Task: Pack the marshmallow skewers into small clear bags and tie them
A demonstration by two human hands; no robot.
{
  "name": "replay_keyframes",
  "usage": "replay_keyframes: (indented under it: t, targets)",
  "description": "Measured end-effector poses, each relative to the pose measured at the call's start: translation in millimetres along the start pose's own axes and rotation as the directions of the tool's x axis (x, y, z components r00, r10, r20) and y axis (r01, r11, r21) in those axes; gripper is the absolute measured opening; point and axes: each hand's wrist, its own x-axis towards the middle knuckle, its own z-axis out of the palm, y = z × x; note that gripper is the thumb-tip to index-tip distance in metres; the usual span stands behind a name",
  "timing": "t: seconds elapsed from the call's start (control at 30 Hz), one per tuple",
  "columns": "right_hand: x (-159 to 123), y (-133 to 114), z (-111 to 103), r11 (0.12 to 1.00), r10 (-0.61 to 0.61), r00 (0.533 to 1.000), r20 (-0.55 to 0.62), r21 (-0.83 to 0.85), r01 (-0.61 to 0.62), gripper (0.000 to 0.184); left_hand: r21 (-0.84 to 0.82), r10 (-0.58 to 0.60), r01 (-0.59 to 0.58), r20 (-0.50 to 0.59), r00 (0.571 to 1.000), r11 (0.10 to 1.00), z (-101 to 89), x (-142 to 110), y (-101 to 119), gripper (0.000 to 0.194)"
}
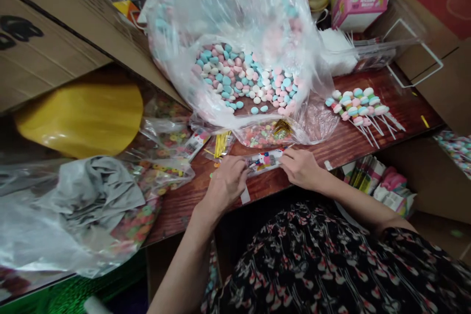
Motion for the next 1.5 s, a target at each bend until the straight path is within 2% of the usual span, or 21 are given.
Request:
replay_keyframes:
  t: [0.1,0.23,0.4,0.53,0.6,0.7,0.8,0.93,1.0,1.13,1.3,1.5]
  targets:
    - [33,-13,-2,0.998,0.017,0.991,0.134,-0.070,-0.007,0.025,-0.029,-0.065,0.063,-0.050,0.997,0.998,-3.1,-12,-3,0.012]
    - [56,-22,6,0.991,0.071,0.985,0.158,-0.120,-0.052,0.031,-0.051,-0.124,0.120,-0.086,0.988,0.991,-0.2,-34,-6,0.012]
    - [55,-19,17,0.987,0.102,0.983,0.151,-0.137,-0.081,0.030,-0.105,-0.180,0.165,-0.156,0.971,0.981,5.2,-58,-10,0.008]
    - [49,-16,22,0.985,0.121,0.987,0.109,-0.137,-0.106,0.029,-0.132,-0.185,0.159,-0.216,0.959,0.978,6.7,-61,-9,0.007]
    - [45,-14,21,0.990,0.114,0.992,0.052,-0.091,-0.109,0.026,-0.152,-0.176,0.143,-0.234,0.956,0.978,7.4,-60,-7,0.007]
    - [36,-6,14,0.992,0.126,0.990,-0.066,0.028,-0.124,0.022,-0.170,-0.175,0.136,-0.238,0.955,0.976,8.3,-56,-4,0.009]
    - [26,7,6,0.979,0.188,0.980,-0.073,0.100,-0.180,0.020,-0.163,-0.142,0.106,-0.229,0.963,0.981,8.8,-46,1,0.011]
    - [18,14,0,0.965,0.260,0.965,0.016,-0.036,-0.260,0.018,-0.092,0.007,-0.025,-0.192,0.981,0.995,13.9,-13,14,0.012]
    - [16,13,0,0.958,0.274,0.961,0.029,-0.093,-0.270,0.019,-0.046,0.071,-0.078,-0.136,0.988,0.996,20.9,8,21,0.012]
    - [7,14,-2,0.947,0.304,0.946,-0.112,-0.078,-0.313,0.026,0.051,0.031,-0.032,0.023,0.999,0.998,41.2,38,27,0.013]
    - [-27,41,-6,0.923,0.366,0.892,-0.266,-0.015,-0.384,0.022,0.139,-0.048,0.038,0.070,0.996,0.990,50.9,40,27,0.024]
    - [-78,74,-3,0.885,0.434,0.803,-0.409,0.026,-0.465,0.021,0.253,0.056,-0.094,0.154,0.986,0.963,41.4,39,31,0.021]
